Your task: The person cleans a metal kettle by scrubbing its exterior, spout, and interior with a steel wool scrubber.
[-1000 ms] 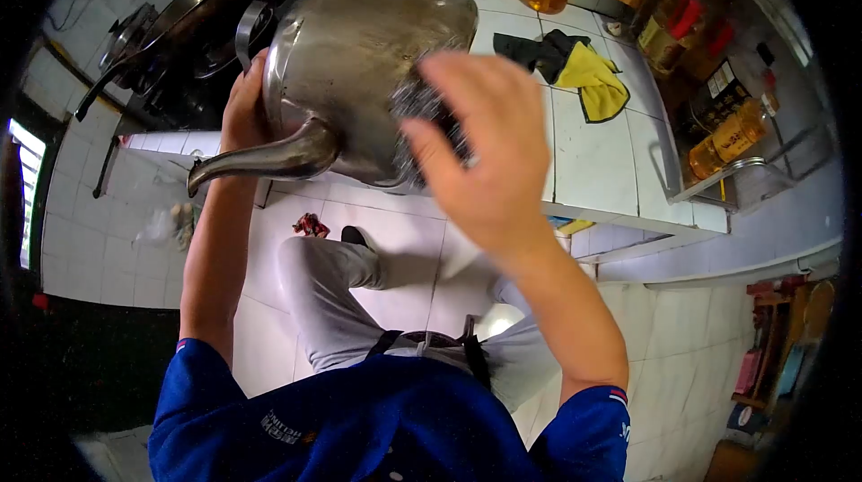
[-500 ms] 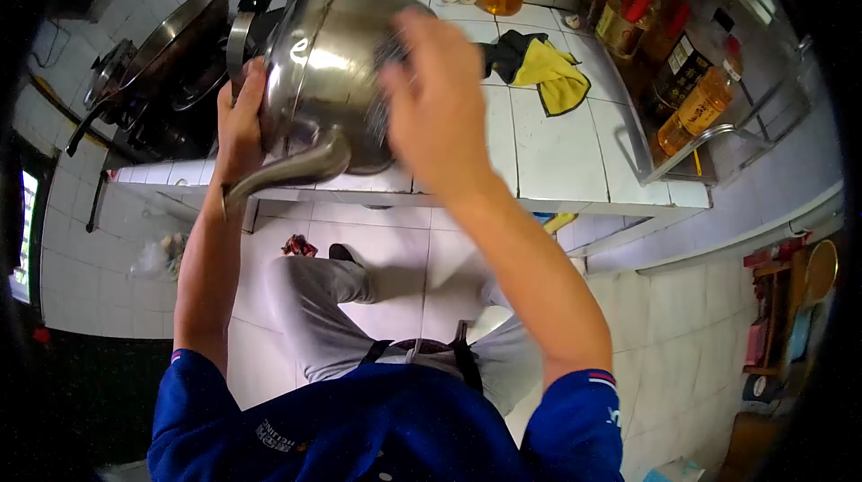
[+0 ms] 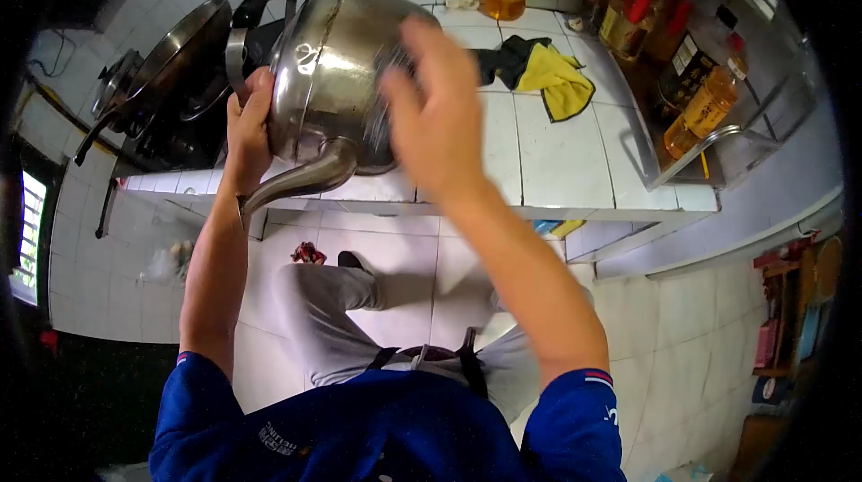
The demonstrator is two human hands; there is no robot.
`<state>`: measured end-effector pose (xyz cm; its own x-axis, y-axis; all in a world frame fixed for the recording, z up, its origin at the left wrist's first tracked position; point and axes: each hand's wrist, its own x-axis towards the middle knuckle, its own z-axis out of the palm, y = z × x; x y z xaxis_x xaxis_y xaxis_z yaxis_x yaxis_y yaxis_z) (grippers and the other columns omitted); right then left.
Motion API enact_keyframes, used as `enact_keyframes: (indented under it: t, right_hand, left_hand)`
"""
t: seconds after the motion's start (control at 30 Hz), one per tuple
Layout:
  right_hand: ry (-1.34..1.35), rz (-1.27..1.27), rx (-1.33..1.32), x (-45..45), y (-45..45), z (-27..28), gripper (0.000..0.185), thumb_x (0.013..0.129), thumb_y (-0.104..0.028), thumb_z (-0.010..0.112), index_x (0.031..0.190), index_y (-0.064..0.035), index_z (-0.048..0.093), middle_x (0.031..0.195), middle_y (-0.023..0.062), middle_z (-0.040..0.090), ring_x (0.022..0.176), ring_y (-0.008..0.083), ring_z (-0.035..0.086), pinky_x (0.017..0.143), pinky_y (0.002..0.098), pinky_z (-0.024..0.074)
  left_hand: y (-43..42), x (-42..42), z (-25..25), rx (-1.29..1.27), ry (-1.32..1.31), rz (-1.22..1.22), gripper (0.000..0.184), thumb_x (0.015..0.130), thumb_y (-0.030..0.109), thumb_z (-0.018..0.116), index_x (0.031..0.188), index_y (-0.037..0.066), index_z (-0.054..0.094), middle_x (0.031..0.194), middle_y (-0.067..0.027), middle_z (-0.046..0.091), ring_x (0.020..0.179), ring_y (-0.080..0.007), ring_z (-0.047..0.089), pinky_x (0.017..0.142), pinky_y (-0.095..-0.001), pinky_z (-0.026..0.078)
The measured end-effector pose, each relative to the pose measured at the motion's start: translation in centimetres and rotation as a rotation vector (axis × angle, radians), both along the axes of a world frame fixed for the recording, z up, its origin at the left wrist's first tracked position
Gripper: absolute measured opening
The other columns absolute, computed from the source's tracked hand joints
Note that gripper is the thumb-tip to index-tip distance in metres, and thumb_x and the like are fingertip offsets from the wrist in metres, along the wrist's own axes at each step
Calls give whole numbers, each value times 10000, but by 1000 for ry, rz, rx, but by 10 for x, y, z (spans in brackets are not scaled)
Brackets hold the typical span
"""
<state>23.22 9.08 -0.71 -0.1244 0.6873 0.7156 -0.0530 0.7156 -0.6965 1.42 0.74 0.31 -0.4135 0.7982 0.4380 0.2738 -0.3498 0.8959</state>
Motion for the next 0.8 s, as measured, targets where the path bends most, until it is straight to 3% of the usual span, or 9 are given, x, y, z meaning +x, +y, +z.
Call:
enact_keyframes:
  t: [0.07, 0.2, 0.27, 0.33, 0.43, 0.53, 0.6, 0.7, 0.8]
  right_hand:
    - [45, -11, -116, 3, 11, 7, 452, 786, -74, 734, 1216, 9, 621, 1240, 194, 584, 1198, 427, 541, 1049, 471, 448]
    - [-136, -16, 570, -6, -30, -18, 478, 768, -52, 770, 1232, -36, 655, 1279, 161, 627, 1238, 378, 559, 1082, 448, 431]
    - [-147, -124, 397, -7, -5, 0, 448, 794, -64, 755, 1229, -22, 651, 1257, 164, 640, 1208, 355, 583, 1051, 431, 451]
    - [76, 44, -181, -5, 18, 27, 403, 853, -77, 698, 1244, 2, 638, 1269, 179, 640, 1204, 334, 583, 1038, 414, 445]
    - [-163, -104, 436, -4, -27, -7, 444, 807, -41, 724, 1243, -13, 645, 1286, 162, 632, 1261, 355, 550, 1090, 431, 419]
    - [-158, -131, 459, -4, -10, 3, 448, 821, -47, 715, 1260, -10, 632, 1271, 169, 634, 1260, 350, 554, 1087, 418, 422]
    - [53, 20, -239, 1, 13, 27, 402, 905, -90, 636, 1289, 21, 591, 1231, 216, 634, 1191, 331, 591, 1017, 374, 455]
    - [-120, -125, 424, -2, -21, -5, 492, 827, -58, 705, 1306, -19, 598, 1274, 181, 623, 1254, 366, 558, 1072, 448, 429]
    - [-155, -61, 519, -14, -33, 3, 469, 791, -54, 736, 1253, -59, 654, 1253, 166, 643, 1268, 390, 548, 1075, 480, 428]
  left_hand:
    - [0, 4, -2, -15, 1, -10, 352, 1030, 346, 555, 778, 102, 582, 588, 82, 441, 511, -18, 349, 479, -223, 229]
    - [4, 1, 2, 30, 42, -85, 369, 1030, 339, 553, 734, 122, 519, 582, 79, 420, 502, -28, 342, 470, -232, 216]
    - [3, 7, 3, -9, 31, -77, 352, 1029, 315, 549, 738, 118, 517, 581, 76, 420, 500, -30, 348, 466, -232, 226]
    - [-2, 7, -1, -23, 20, -92, 342, 1027, 303, 546, 742, 116, 518, 581, 74, 420, 500, -32, 351, 464, -232, 232]
    - [-2, 0, 1, -18, 48, -140, 333, 1021, 316, 559, 754, 121, 520, 589, 71, 423, 496, -36, 351, 463, -226, 238]
    - [-3, 10, 6, -15, 69, -130, 330, 1016, 323, 570, 762, 115, 527, 593, 67, 434, 493, -36, 353, 457, -227, 238]
    - [-9, 13, 3, -64, -24, -173, 337, 1010, 331, 582, 764, 107, 532, 600, 62, 451, 500, -37, 366, 460, -229, 247]
    - [-8, 7, 2, -30, 52, -160, 328, 1000, 324, 605, 771, 95, 548, 620, 54, 472, 520, -35, 386, 486, -220, 268]
    - [-6, 19, 6, -40, 22, -130, 362, 995, 331, 616, 733, 96, 534, 578, 63, 426, 493, -44, 359, 459, -239, 250]
